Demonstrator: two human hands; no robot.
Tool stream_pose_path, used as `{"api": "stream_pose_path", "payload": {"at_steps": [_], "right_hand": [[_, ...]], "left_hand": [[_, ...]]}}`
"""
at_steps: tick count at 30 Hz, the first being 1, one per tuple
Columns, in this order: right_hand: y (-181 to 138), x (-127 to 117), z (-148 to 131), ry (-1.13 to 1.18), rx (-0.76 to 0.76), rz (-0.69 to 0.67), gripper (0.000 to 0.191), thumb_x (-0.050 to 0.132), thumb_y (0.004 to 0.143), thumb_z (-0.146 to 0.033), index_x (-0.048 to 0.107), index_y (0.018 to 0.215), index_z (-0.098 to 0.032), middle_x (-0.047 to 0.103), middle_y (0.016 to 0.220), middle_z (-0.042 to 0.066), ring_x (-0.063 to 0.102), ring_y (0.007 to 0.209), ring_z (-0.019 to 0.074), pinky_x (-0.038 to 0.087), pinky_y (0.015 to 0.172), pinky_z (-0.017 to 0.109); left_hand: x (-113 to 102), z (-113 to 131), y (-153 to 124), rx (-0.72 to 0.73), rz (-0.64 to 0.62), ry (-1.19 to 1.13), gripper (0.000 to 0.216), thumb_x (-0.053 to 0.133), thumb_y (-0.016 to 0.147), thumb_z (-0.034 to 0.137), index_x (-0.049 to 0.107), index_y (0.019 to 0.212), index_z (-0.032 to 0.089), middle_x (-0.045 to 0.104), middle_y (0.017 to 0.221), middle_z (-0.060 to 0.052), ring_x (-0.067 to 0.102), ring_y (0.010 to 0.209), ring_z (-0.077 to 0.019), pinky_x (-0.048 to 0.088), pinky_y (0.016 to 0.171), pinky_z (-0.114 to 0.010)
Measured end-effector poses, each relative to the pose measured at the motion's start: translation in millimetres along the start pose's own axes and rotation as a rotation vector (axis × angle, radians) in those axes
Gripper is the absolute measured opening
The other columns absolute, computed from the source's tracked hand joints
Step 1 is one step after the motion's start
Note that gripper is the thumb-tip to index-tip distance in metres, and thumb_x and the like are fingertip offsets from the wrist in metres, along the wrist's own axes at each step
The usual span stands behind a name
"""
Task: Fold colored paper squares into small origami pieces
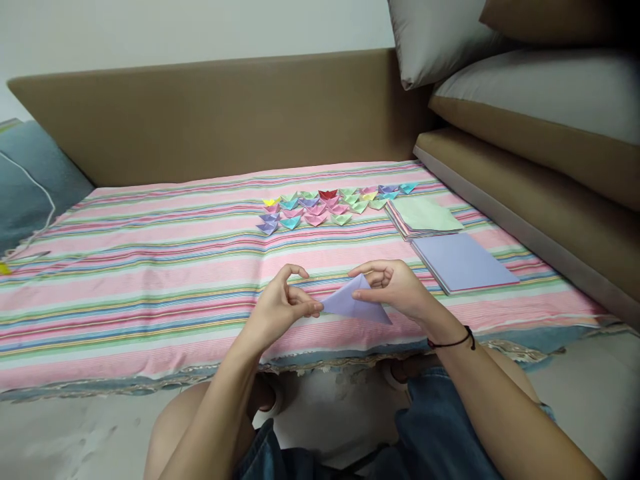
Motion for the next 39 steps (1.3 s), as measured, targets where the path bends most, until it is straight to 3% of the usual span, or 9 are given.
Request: {"api": "stream_pose_path", "payload": {"at_steps": [7,10,15,18,22,29,33,39], "right_hand": [[-1,19,10,0.026,0.024,-0.120,0.036,0.074,0.062,-0.026,0.061,0.093,-0.015,0.063,0.063,0.000,0.056,0.056,0.0129,0.040,0.051,0.023],[-2,29,11,0.056,-0.001,-0.171,0.032,0.073,0.063,-0.023,0.059,0.091,-0.016,0.061,0.060,-0.002,0.053,0.054,0.0112,0.039,0.051,0.022],[-2,32,13,0.034,-0.033,-0.164,0.034,0.074,0.063,-0.022,0.056,0.091,-0.018,0.038,0.046,-0.012,0.032,0.042,0.0047,0.024,0.043,0.018],[-2,33,13,0.032,-0.041,-0.180,0.034,0.073,0.064,-0.023,0.055,0.092,-0.019,0.034,0.047,-0.013,0.027,0.042,0.0043,0.020,0.043,0.018],[-1,33,12,0.028,-0.047,-0.185,0.033,0.074,0.064,-0.025,0.057,0.090,-0.017,0.045,0.051,-0.009,0.037,0.046,0.0061,0.027,0.046,0.020],[1,31,13,0.131,-0.023,-0.078,0.032,0.077,0.059,-0.028,0.059,0.083,-0.017,0.064,0.068,0.000,0.058,0.061,0.0129,0.043,0.057,0.024],[1,26,12,0.117,-0.013,-0.017,0.029,0.076,0.060,-0.029,0.062,0.081,-0.015,0.068,0.072,0.004,0.062,0.065,0.0162,0.045,0.059,0.026],[0,26,8,0.114,-0.013,-0.003,0.022,0.072,0.065,-0.035,0.066,0.072,-0.014,0.067,0.070,0.004,0.058,0.060,0.0146,0.042,0.054,0.025]], "left_hand": [[22,-10,2,0.059,-0.152,0.044,0.035,0.070,0.068,0.023,0.049,0.096,0.018,0.058,0.075,0.001,0.056,0.068,-0.0104,0.042,0.063,-0.022],[29,-14,7,0.059,-0.082,-0.028,0.030,0.069,0.070,0.027,0.051,0.091,0.016,0.056,0.072,0.002,0.051,0.058,-0.0069,0.038,0.054,-0.019],[29,-12,9,0.060,0.024,-0.067,0.034,0.072,0.066,0.026,0.050,0.089,0.015,0.061,0.067,0.000,0.055,0.059,-0.0085,0.041,0.058,-0.020],[26,-10,7,0.057,0.044,-0.076,0.036,0.073,0.066,0.023,0.048,0.092,0.018,0.062,0.061,0.002,0.055,0.055,-0.0081,0.040,0.056,-0.018],[25,-10,6,0.055,0.059,-0.147,0.040,0.073,0.066,0.021,0.043,0.092,0.020,0.063,0.059,0.004,0.052,0.049,-0.0065,0.036,0.050,-0.016],[27,-11,6,0.011,0.151,-0.246,0.045,0.075,0.063,0.024,0.041,0.092,0.021,0.065,0.067,0.003,0.054,0.052,-0.0071,0.039,0.050,-0.016],[30,-14,6,-0.017,0.091,-0.185,0.051,0.076,0.060,0.022,0.040,0.097,0.021,0.063,0.066,0.003,0.056,0.055,-0.0090,0.042,0.054,-0.019],[27,-18,8,0.009,0.123,-0.158,0.053,0.076,0.060,0.022,0.038,0.097,0.022,0.060,0.056,0.007,0.053,0.049,-0.0091,0.040,0.052,-0.019]]}}
Point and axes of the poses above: each hand's wrist, its own y-axis towards the middle knuckle, its own x-axis out of the palm, z = x × y, the point moved 5 cm from there along y, towards the middle knuckle
